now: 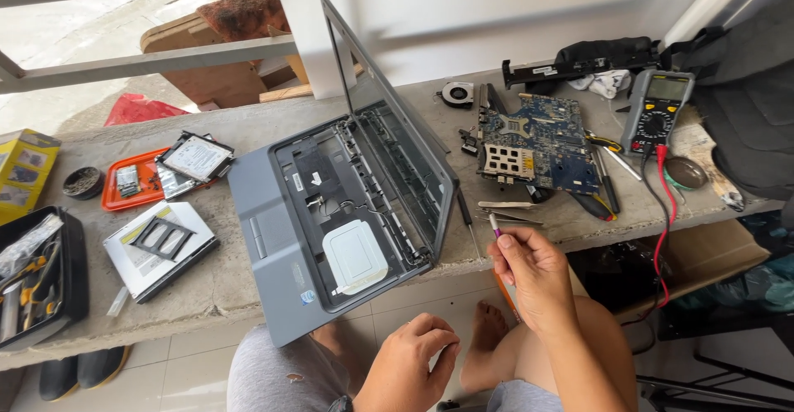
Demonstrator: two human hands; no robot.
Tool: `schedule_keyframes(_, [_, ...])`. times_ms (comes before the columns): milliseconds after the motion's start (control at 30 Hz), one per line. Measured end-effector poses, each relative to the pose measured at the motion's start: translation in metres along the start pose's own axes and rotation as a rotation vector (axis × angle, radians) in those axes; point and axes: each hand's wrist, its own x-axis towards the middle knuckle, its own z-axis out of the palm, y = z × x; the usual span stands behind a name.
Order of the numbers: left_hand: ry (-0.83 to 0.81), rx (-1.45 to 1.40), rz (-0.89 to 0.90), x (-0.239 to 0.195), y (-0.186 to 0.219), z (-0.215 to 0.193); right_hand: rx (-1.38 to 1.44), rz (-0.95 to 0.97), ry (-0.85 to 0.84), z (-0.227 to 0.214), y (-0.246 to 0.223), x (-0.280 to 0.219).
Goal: The person uses a screwdriver to remove screws from the side of a laptop screen bezel. They then use a prying tool to carefully separate the bezel from the screen assembly, eventually lifting the bezel off to reveal the internal components.
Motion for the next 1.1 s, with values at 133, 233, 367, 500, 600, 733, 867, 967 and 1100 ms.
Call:
schedule_keyframes(133, [0.014,0.005,0.016,0.000,-0.003,0.003,-0.076,0.135,0.122,-0.001,0.001,0.002])
schedule_keyframes(233, [0.024,-0.004,0.051,0.001,-0.004,0.003,-0.066,0.050,0.090,-0.003,0.011,0.006])
schedule_keyframes(367, [0.013,0.011,0.051,-0.001,-0.005,0.008,-0.081,0.076,0.130,0.002,0.012,0.009])
schedule_keyframes(500, [-0.021,0.028,0.020,-0.001,-0.007,0.011,-0.259,0.010,0.182,0.013,0.012,0.012])
schedule_keyframes(600, [-0.023,0.016,0.037,-0.001,-0.015,0.017,-0.315,0.114,0.222,0.022,0.003,0.013])
schedule_keyframes(733, [-0.032,-0.006,0.031,0.001,-0.020,0.021,-0.200,0.066,0.202,0.028,0.001,0.013])
schedule_keyframes(867, [-0.005,-0.009,0.069,0.000,-0.031,0.031,-0.437,-0.011,0.181,0.029,-0.006,0.005])
schedule_keyframes(967, [-0.006,-0.001,0.062,-0.002,-0.036,0.034,-0.439,-0.096,0.112,0.024,0.000,0.002])
schedule_keyframes(1100, [0.018,-0.029,0.058,-0.002,-0.029,0.028,-0.499,-0.214,0.118,0.021,0.007,-0.003])
